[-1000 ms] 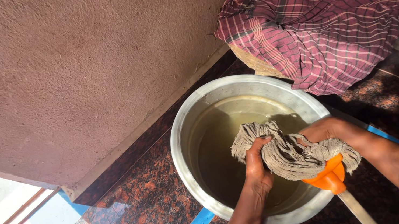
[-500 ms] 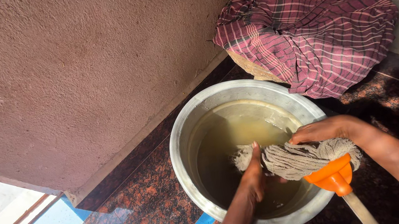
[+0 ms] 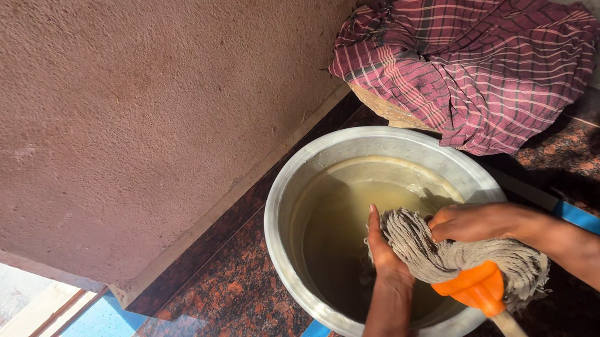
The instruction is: The person rinses and wrings out a string mop in a white bucket of water by hand.
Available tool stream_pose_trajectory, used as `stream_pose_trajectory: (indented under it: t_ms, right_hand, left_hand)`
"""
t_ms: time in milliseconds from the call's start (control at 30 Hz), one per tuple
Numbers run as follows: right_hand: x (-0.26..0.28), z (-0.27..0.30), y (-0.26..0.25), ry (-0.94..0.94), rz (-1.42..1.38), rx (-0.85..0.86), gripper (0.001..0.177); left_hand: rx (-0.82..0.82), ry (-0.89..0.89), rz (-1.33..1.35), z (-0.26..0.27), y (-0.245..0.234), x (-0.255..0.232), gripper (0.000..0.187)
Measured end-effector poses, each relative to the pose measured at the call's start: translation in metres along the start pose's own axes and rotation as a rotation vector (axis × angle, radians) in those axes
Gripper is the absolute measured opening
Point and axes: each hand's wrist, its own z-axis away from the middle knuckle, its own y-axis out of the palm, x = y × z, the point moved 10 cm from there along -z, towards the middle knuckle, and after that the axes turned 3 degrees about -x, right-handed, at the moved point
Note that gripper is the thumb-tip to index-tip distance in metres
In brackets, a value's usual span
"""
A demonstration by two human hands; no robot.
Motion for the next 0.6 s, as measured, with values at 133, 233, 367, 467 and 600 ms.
stream_pose_trajectory:
  t_ms: [133,233,367,467,600]
  right_hand:
    - [0.009,-0.009,-0.001,0.018,-0.229,-0.124,0.026]
    - [0.032,-0.006,0.006,-0.02,-0.426,-0.054,0.026]
    - [0.011,-0.025,0.005,0.038,-0.58,0.035,0.028]
    - [-0.026,-0.049,-0.005,0.002,-0.607,0.056,0.026]
    - [-0.063,-0.069,-0.023,0.079,-0.499,-0.047,0.031]
  left_hand:
    - [0.002,-0.001,-0.064,-0.001,0.003,-0.027,0.014]
    - [0.013,0.027,-0.11,0.008,0.003,-0.042,0.013]
    - [-0.002,0.109,-0.171,0.025,0.013,-0.055,0.016]
    - [-0.01,0.146,-0.193,0.035,0.021,-0.061,0.018]
    - [-0.018,0.147,-0.177,0.042,0.029,-0.062,0.023]
